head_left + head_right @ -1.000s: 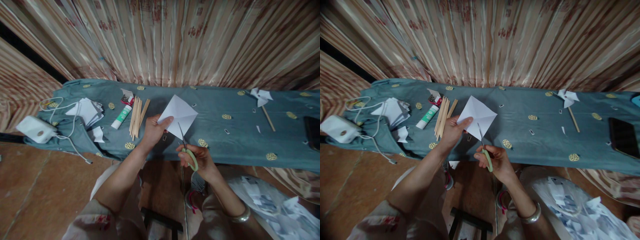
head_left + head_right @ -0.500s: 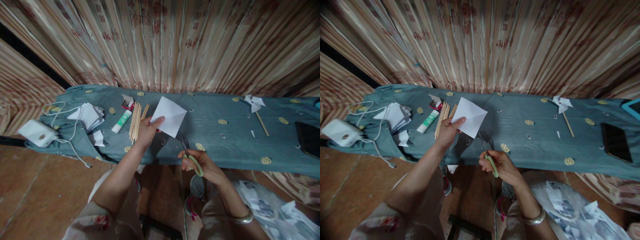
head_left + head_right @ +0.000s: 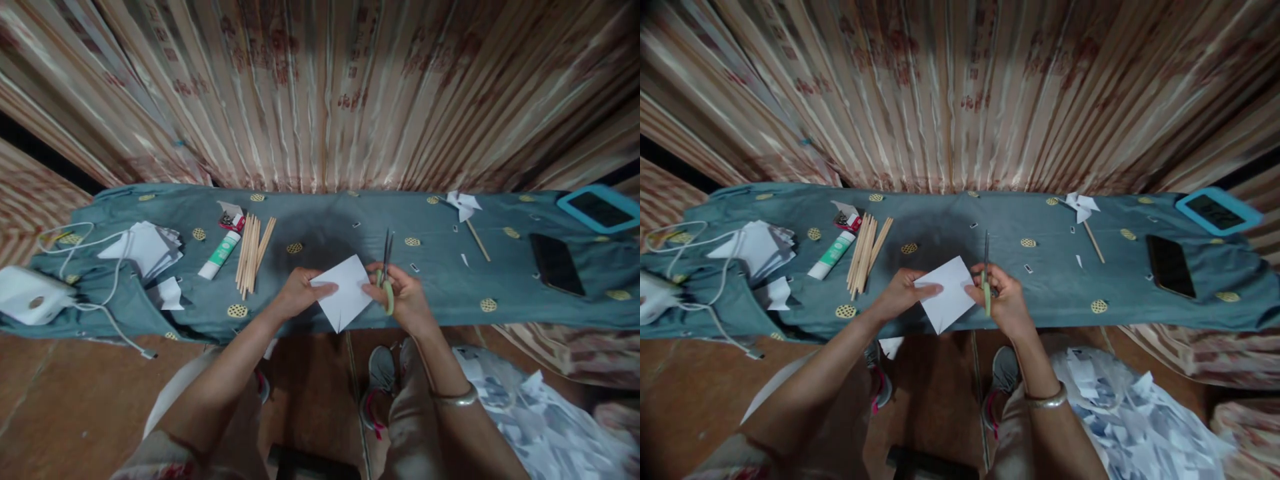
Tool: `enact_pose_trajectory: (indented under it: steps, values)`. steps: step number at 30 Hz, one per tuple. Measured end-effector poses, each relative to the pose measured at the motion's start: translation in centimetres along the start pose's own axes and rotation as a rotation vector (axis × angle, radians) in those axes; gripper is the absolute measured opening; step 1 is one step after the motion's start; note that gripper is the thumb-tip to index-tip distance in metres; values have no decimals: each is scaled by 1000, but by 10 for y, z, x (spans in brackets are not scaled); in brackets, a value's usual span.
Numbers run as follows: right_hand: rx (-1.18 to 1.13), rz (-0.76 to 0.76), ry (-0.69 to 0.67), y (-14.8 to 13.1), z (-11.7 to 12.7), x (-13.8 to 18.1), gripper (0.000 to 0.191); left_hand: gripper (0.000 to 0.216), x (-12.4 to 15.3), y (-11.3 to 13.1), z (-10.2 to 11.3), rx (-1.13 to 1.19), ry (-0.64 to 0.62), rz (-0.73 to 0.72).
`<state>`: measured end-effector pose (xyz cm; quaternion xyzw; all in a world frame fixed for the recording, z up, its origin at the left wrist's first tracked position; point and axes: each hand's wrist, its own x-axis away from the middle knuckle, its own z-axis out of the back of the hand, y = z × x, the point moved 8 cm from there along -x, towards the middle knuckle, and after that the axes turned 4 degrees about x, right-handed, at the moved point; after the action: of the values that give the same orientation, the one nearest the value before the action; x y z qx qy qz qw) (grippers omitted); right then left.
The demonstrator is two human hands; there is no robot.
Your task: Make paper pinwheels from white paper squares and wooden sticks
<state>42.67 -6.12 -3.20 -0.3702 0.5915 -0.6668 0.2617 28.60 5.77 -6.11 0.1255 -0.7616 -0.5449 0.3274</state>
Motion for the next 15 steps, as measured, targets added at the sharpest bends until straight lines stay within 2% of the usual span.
enact_pose_trajectory:
  steps: [3, 6, 10, 12, 15]
  values:
    - [-42, -32, -39, 3, -6, -1, 47, 38, 1, 3, -2, 23, 2, 2]
    - [-68, -23, 91, 4, 2, -3, 48, 52, 3, 11, -7, 190, 0, -62]
    - [-104, -15, 256, 5, 5, -2, 47, 63, 7, 13, -25, 358, -43, -113]
    - [-103, 2, 279, 4, 1, -1, 44, 61, 8, 7, -30, 317, 6, -113]
    - [-77, 39, 281, 1, -7, 0, 41, 50, 8, -3, -27, 241, 167, -102]
